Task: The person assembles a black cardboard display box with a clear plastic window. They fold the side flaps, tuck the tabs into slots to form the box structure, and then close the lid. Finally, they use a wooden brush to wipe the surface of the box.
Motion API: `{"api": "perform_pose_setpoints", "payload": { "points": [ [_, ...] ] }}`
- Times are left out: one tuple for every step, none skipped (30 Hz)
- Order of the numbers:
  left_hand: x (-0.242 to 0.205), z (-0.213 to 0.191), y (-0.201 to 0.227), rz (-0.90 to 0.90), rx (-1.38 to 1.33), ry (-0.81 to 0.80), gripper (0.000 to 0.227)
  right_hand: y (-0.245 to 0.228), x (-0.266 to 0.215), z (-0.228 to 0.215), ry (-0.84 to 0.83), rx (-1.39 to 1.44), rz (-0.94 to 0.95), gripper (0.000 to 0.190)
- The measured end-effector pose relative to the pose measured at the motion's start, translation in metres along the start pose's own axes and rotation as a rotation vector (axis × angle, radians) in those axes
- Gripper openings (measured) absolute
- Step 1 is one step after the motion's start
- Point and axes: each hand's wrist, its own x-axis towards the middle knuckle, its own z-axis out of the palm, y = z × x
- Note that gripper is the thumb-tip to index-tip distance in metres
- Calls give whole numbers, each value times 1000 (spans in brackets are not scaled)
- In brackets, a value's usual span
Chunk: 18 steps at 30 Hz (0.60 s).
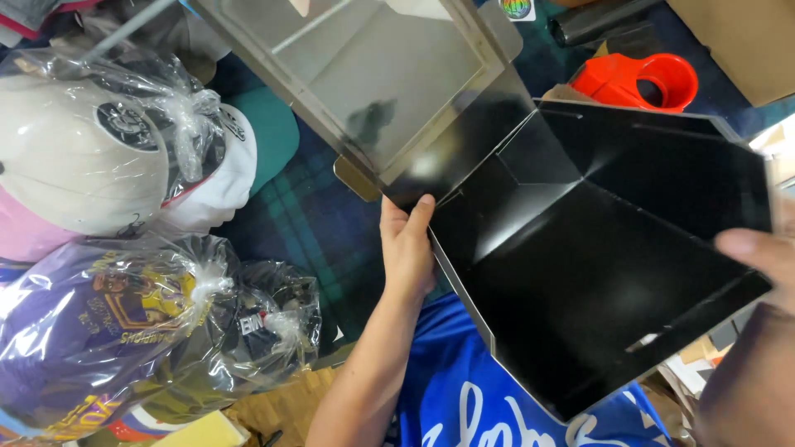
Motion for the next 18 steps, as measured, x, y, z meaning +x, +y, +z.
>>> {"api": "perform_pose_setpoints", "payload": {
  "points": [
    [-3, -1, 1, -2, -2, -4, 40, -6, 5, 8, 4, -2, 0, 54],
    [-6, 0, 2, 95, 66, -50, 26, -13, 10, 15, 19, 41, -61, 58],
    [-9, 0, 4, 192, 133, -96, 15, -19, 16, 21, 34, 83, -121, 63],
    [-12, 2, 13, 196, 130, -102, 15, -29, 28, 29, 37, 83, -127, 63],
    [-16, 5, 23, 274, 191, -98, 22, -39, 40, 36, 55, 148, -221, 72],
    [-20, 7, 34, 354, 254, -92, 35, -49, 52, 44, 69, 215, -316, 81],
    [-14, -7, 33, 361, 253, -95, 35, -38, 71, 45, 70, 217, -322, 81],
    [-8, -21, 33, 253, 620, 30, 44, -25, 89, 46, 133, -47, -419, 48],
    [-2, -34, 34, 133, 981, 159, 54, -13, 108, 48, 197, -314, -508, 39],
    [-3, -37, 39, 144, 985, 165, 54, -31, 110, 74, 194, -304, -516, 39],
    [-4, -40, 44, 447, 799, 172, 42, -49, 112, 100, 206, -448, -566, 39],
    [-6, -43, 50, 741, 600, 171, 34, -68, 114, 126, 215, -591, -615, 43],
    [-9, -40, 61, 753, 605, 175, 34, -72, 128, 146, 213, -581, -623, 43],
    [-14, -36, 71, 877, 700, 150, 34, -76, 141, 166, 146, -595, -730, 29],
    [-18, -33, 81, 1001, 796, 124, 38, -81, 154, 187, 79, -607, -836, 18],
    [-10, -51, 62, 1009, 800, 136, 38, -89, 149, 197, 71, -599, -845, 18],
    [-2, -70, 44, 1032, 1015, 301, 29, -98, 144, 208, -56, -471, -781, 38],
    [8, -88, 26, 1042, 1227, 476, 51, -108, 140, 219, -185, -344, -716, 70]
  ]
}}
